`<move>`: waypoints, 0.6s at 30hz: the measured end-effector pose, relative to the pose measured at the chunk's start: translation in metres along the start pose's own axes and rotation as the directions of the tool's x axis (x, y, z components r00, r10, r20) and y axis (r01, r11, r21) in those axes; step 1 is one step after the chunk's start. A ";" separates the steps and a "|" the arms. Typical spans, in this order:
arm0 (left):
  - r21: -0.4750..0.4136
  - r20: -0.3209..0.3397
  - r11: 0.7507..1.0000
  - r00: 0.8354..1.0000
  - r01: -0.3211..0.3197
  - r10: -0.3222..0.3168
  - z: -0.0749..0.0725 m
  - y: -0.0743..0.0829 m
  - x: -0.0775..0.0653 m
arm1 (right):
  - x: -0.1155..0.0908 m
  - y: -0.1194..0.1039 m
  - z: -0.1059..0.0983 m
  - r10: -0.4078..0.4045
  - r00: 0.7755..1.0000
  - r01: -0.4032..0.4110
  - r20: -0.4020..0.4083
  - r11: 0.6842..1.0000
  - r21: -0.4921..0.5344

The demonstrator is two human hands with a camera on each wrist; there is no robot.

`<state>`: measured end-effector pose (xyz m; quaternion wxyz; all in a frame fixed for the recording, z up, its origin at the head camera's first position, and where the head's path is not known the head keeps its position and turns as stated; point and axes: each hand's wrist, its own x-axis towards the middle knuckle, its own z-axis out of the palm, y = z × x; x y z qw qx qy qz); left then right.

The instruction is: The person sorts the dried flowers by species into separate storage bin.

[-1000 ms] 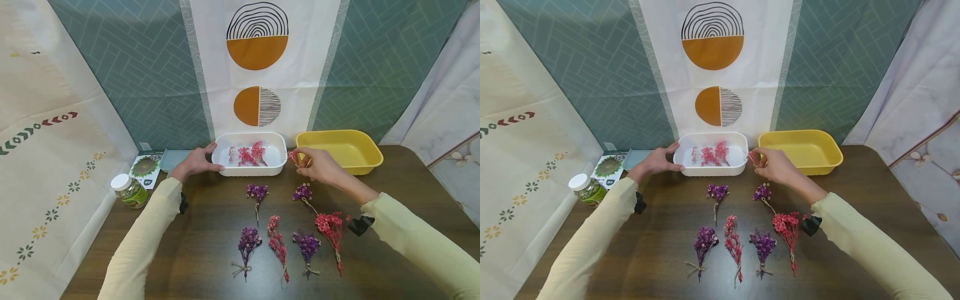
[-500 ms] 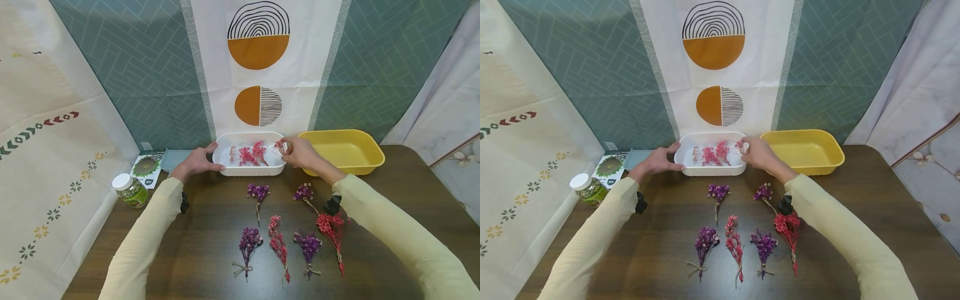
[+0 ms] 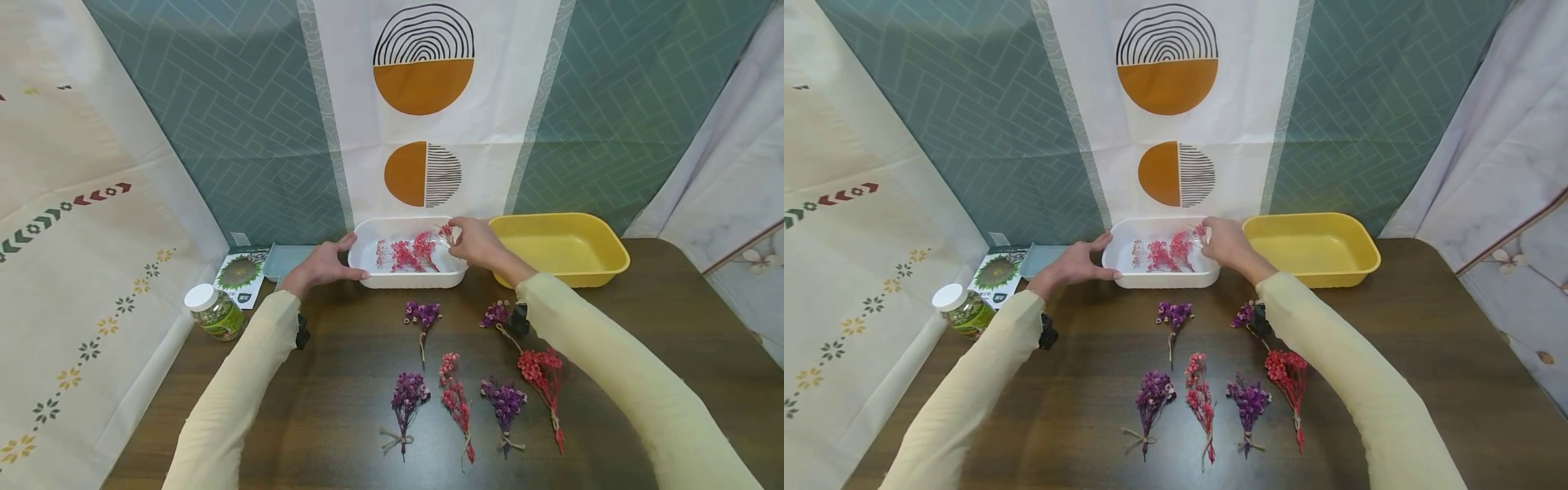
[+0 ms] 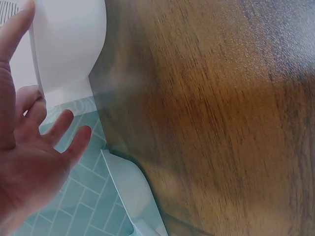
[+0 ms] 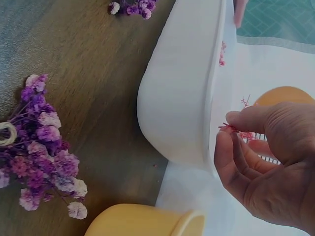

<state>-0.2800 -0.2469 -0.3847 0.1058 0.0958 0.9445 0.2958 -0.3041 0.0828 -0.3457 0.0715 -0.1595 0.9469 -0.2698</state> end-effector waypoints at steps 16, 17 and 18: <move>0.002 -0.003 1.000 1.000 -0.010 0.010 0.000 0.000 -0.001 | 0.004 -0.002 0.004 -0.006 1.000 0.005 -0.016 0.999 -0.047; 0.003 -0.005 1.000 1.000 -0.011 0.011 0.000 0.000 -0.001 | 0.003 -0.003 0.004 -0.006 1.000 0.005 -0.019 0.999 -0.048; 0.003 -0.005 1.000 1.000 -0.012 0.012 0.000 0.000 -0.001 | 0.002 -0.003 0.004 -0.006 1.000 0.005 -0.023 0.999 -0.049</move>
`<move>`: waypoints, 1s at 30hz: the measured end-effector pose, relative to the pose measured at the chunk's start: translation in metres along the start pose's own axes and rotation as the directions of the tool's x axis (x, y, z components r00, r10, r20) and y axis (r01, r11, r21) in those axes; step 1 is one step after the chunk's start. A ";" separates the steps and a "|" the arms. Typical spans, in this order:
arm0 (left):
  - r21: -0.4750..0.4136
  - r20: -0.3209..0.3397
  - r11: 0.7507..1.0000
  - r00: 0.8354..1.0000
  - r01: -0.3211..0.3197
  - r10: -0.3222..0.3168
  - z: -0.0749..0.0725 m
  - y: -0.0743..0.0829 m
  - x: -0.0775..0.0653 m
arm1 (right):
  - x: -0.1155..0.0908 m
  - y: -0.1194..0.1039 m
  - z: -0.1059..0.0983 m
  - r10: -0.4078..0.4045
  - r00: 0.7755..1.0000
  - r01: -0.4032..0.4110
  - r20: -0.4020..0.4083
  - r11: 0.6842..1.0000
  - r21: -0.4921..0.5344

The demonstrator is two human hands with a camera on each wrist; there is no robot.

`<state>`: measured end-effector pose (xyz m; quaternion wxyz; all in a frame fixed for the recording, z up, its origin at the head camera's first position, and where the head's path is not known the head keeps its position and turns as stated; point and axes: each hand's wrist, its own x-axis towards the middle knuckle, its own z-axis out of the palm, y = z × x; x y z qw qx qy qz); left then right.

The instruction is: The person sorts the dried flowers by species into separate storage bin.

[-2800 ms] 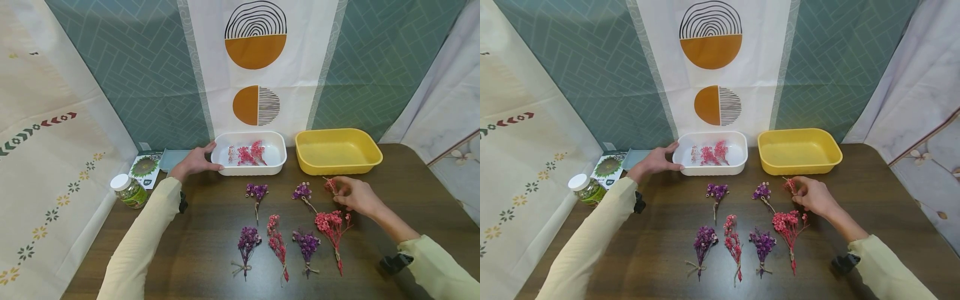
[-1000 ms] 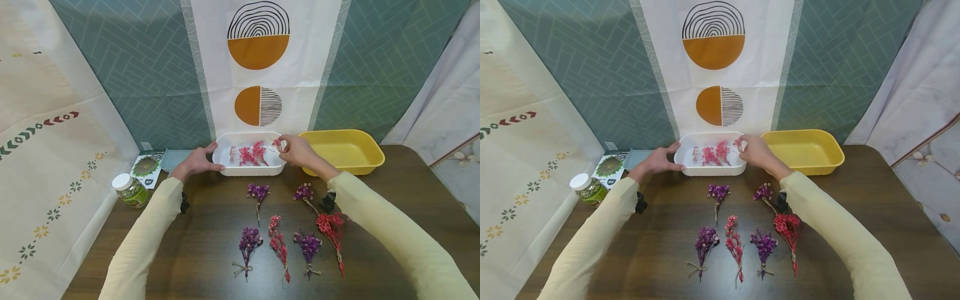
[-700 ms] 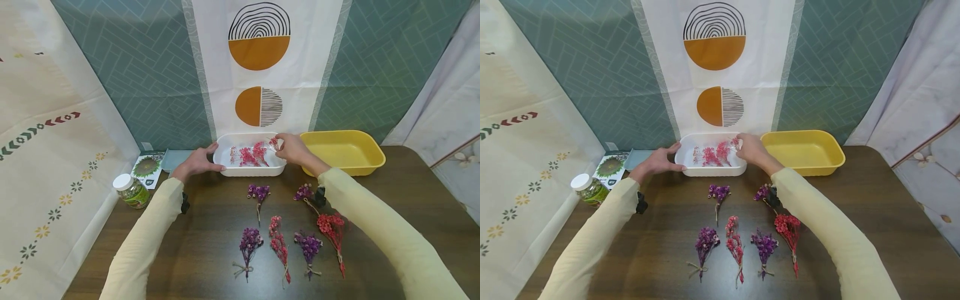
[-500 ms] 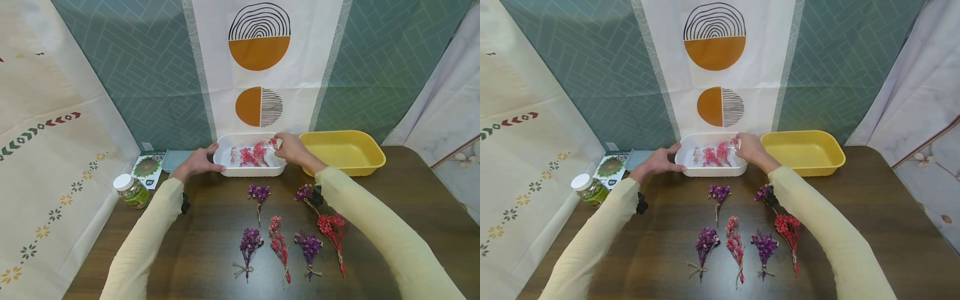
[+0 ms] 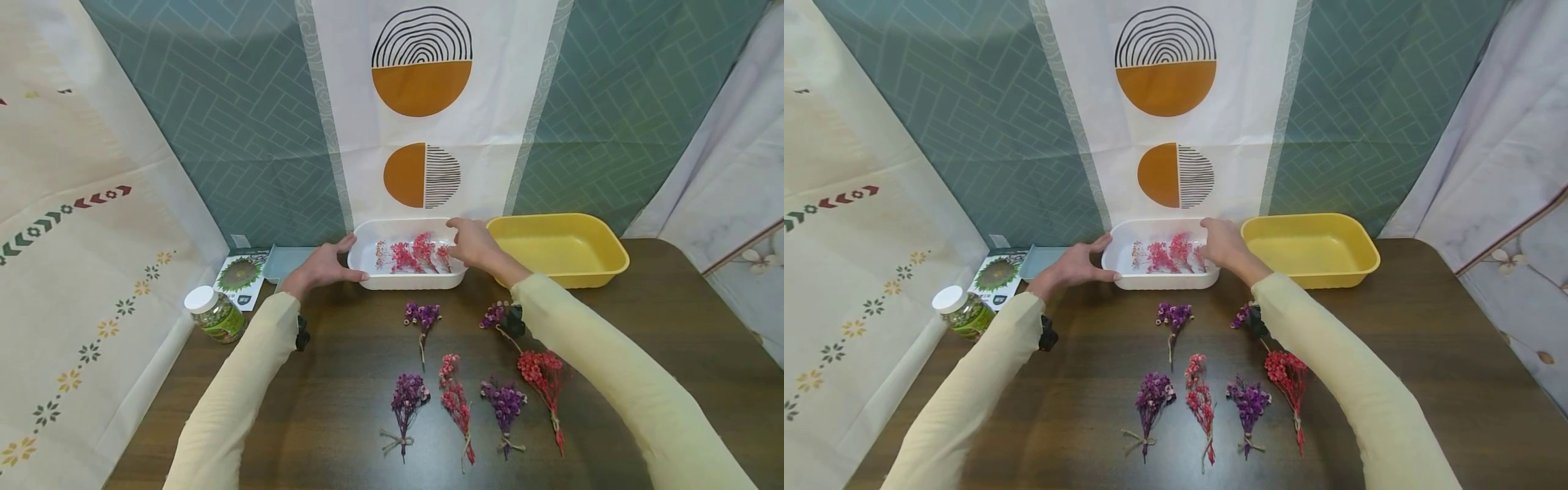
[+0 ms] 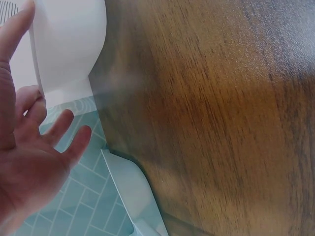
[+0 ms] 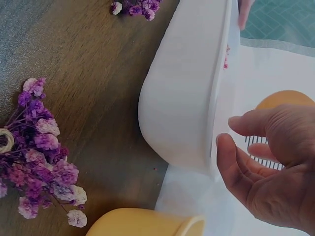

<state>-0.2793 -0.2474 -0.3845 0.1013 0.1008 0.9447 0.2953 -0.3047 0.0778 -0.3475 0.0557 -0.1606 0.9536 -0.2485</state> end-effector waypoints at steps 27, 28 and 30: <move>-0.017 0.002 1.000 1.000 0.009 -0.009 0.000 0.001 0.000 | -0.142 0.011 0.002 -0.113 0.994 0.110 -0.006 0.958 0.264; -0.020 0.002 1.000 1.000 0.010 -0.010 0.000 0.001 0.000 | -0.149 0.010 0.003 -0.105 0.994 0.099 0.011 0.959 0.266; -0.023 0.003 1.000 1.000 0.012 -0.012 0.000 0.001 -0.001 | -0.162 0.008 0.006 -0.100 0.994 0.087 0.032 0.958 0.274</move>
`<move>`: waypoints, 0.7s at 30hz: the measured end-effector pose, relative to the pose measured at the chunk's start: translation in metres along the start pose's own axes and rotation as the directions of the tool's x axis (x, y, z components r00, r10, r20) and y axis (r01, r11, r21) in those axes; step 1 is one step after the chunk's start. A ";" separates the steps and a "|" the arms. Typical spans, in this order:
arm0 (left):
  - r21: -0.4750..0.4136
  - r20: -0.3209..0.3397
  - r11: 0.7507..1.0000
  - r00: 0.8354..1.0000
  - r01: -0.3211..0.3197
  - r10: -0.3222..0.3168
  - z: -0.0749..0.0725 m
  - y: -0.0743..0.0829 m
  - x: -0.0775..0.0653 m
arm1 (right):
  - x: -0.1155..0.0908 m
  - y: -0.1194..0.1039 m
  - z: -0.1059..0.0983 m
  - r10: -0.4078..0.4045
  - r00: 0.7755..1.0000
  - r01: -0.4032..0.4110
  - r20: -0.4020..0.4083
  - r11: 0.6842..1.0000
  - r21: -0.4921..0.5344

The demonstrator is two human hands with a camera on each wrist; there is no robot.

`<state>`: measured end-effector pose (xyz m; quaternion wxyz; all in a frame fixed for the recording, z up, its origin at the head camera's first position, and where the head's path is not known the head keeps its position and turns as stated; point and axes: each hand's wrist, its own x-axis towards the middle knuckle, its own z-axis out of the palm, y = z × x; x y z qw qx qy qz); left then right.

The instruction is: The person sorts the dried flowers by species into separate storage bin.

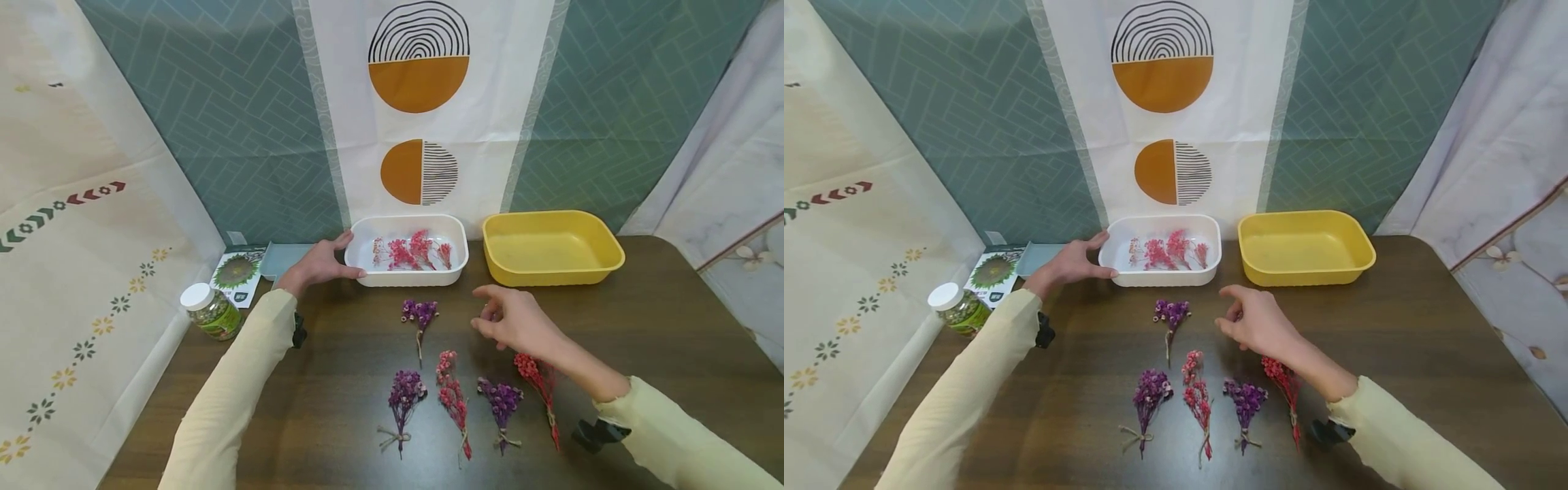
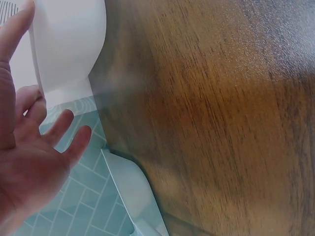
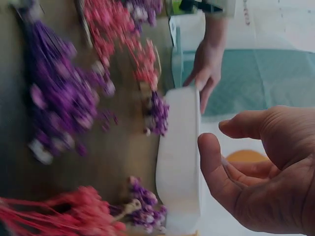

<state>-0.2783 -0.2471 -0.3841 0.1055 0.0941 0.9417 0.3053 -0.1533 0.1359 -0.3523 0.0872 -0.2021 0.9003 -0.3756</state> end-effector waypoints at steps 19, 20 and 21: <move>0.014 0.002 1.000 1.000 -0.017 0.017 -0.001 -0.002 0.001 | -0.067 -0.001 0.039 -0.035 0.996 0.026 0.085 0.994 0.103; 0.016 0.002 1.000 1.000 -0.017 0.017 -0.001 -0.002 0.002 | -0.068 -0.001 0.041 -0.034 0.995 0.024 0.089 0.994 0.111; 0.016 0.003 1.000 1.000 -0.016 0.016 0.000 -0.002 0.001 | -0.070 -0.002 0.043 -0.033 0.995 0.022 0.090 0.993 0.118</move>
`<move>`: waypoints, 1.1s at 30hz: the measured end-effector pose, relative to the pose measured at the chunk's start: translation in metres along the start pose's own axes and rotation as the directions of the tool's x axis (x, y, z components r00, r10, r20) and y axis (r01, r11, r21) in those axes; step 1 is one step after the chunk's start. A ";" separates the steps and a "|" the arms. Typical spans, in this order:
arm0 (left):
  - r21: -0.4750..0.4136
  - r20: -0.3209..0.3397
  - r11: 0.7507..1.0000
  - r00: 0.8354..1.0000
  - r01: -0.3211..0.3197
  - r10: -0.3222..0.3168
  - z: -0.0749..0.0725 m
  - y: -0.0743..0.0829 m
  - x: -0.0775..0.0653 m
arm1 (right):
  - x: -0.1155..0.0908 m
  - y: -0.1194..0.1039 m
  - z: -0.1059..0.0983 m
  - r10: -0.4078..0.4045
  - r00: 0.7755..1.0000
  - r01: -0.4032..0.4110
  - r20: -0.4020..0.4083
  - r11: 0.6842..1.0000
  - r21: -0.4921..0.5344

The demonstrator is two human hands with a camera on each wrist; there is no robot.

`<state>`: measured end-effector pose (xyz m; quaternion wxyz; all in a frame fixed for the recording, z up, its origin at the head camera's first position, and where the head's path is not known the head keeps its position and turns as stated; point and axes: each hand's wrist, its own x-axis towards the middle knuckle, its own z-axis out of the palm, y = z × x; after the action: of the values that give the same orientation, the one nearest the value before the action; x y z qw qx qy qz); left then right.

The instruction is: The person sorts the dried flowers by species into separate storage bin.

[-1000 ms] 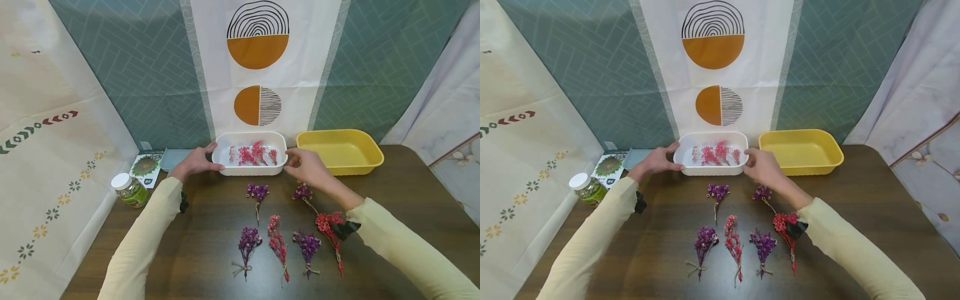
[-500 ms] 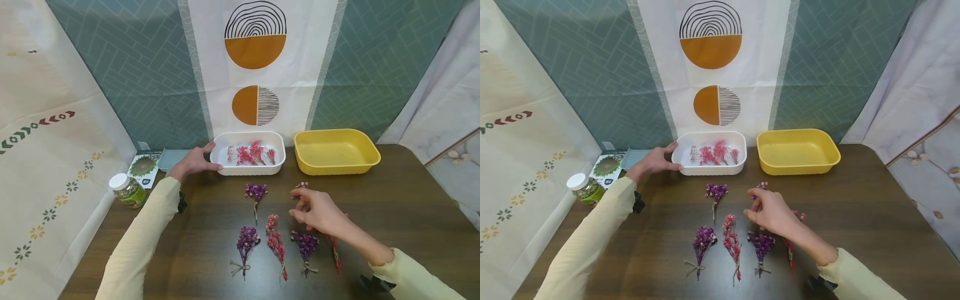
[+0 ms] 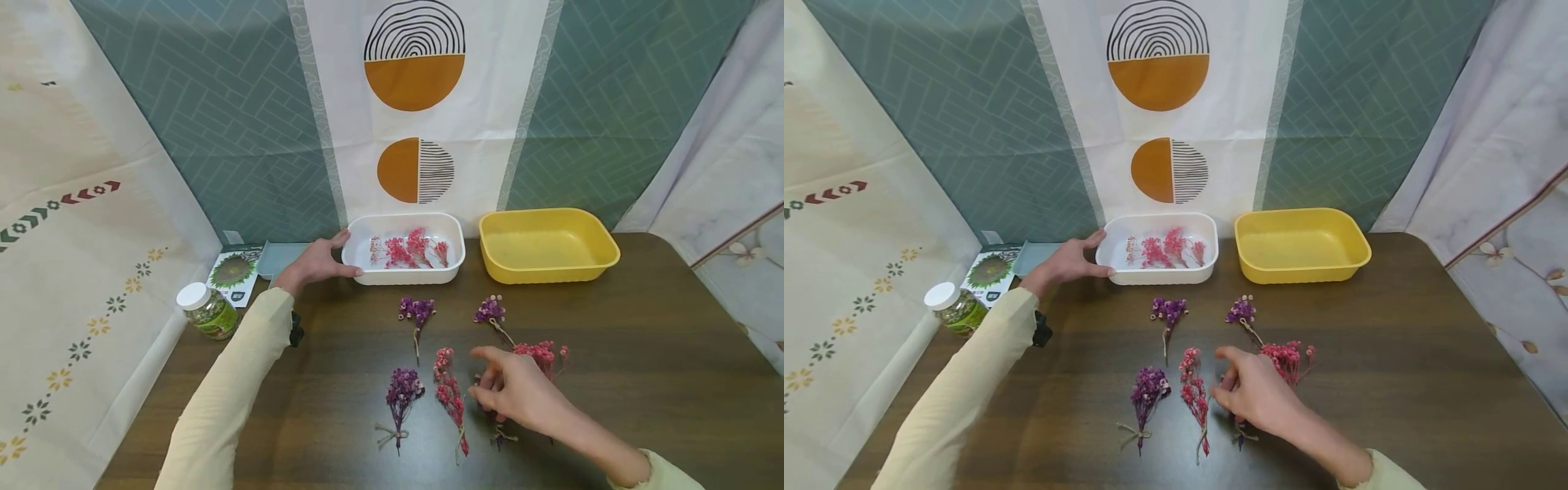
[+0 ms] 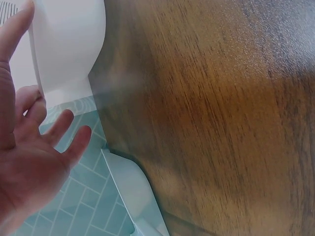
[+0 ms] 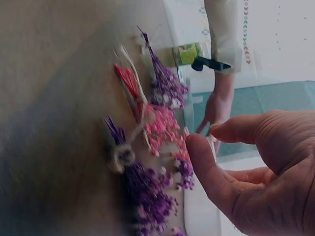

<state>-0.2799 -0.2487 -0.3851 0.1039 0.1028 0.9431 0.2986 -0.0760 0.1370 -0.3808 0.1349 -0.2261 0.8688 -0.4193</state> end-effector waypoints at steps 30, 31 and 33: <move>-0.016 -0.002 1.000 1.000 0.016 -0.016 0.000 0.003 -0.002 | 0.001 -0.005 0.046 0.062 0.997 -0.072 -0.055 0.979 -0.189; -0.017 -0.003 1.000 1.000 0.016 -0.016 0.000 0.003 -0.002 | 0.002 -0.005 0.047 0.068 0.996 -0.077 -0.055 0.980 -0.185; -0.010 -0.005 1.000 1.000 0.003 -0.003 0.000 0.002 -0.001 | 0.003 -0.005 0.049 0.075 0.996 -0.083 -0.051 0.981 -0.178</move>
<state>-0.2783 -0.2473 -0.3837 0.1025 0.0999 0.9420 0.3036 -0.0563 0.1004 -0.4068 0.1112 -0.1936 0.9142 -0.3383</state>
